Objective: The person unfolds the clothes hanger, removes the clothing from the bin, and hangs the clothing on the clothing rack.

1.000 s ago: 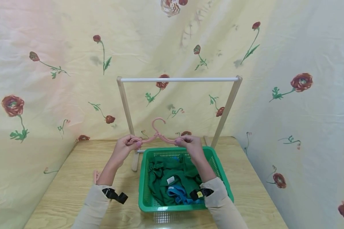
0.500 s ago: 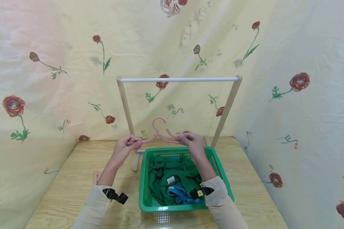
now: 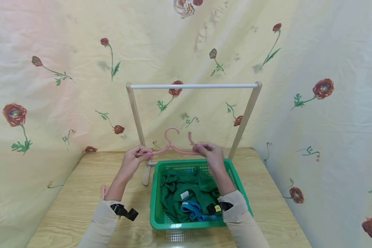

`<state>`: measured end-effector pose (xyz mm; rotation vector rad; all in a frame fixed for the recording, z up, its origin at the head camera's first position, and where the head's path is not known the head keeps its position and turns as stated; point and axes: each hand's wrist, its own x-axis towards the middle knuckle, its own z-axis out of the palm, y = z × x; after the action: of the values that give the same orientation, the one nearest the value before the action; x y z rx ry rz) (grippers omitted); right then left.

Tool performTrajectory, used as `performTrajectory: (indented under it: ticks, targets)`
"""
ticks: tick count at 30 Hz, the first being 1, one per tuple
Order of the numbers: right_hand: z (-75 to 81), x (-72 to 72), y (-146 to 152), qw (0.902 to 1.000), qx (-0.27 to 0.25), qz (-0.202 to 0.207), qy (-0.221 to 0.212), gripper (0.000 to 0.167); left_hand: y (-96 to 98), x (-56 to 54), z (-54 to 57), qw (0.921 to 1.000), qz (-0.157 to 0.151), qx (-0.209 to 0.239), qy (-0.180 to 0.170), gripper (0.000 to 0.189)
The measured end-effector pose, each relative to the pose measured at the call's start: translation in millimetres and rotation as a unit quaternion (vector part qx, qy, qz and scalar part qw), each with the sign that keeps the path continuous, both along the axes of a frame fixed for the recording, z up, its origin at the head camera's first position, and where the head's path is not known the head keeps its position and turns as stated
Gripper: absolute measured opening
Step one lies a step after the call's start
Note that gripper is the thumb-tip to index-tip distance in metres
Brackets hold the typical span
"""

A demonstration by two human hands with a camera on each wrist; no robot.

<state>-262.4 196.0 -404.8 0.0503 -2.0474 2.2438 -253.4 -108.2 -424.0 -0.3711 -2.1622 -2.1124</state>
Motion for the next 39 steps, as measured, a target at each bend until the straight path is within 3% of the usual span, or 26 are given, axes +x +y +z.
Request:
performTrajectory:
  ticks: [13,20,25,31,39]
  targets:
    - [1.5,-2.8,9.6,0.9991,-0.038,0.003,0.021,0.018,-3.3,-0.9,5.2,0.9996,0.024,0.013,0.001,0.012]
    - [-1.9,-5.2,17.7,0.999,-0.044,0.004,0.01,0.014,-5.2,-1.6,8.0,0.999,0.036,0.027,0.001,0.013]
    - [-5.5,-6.7,22.8,0.9989,-0.034,0.028,-0.014,0.012,-5.9,-2.4,9.2,0.9983,0.046,0.034,0.011,0.015]
    - [-9.2,-8.5,24.8,0.9938,-0.073,0.069,-0.048,0.019,-4.6,-2.9,11.2,0.9975,0.055,0.042,0.012,0.015]
    - [-12.3,-9.8,23.1,0.9791,-0.156,0.099,-0.084,0.028,-2.8,-4.0,10.2,0.9964,0.058,0.057,0.024,0.014]
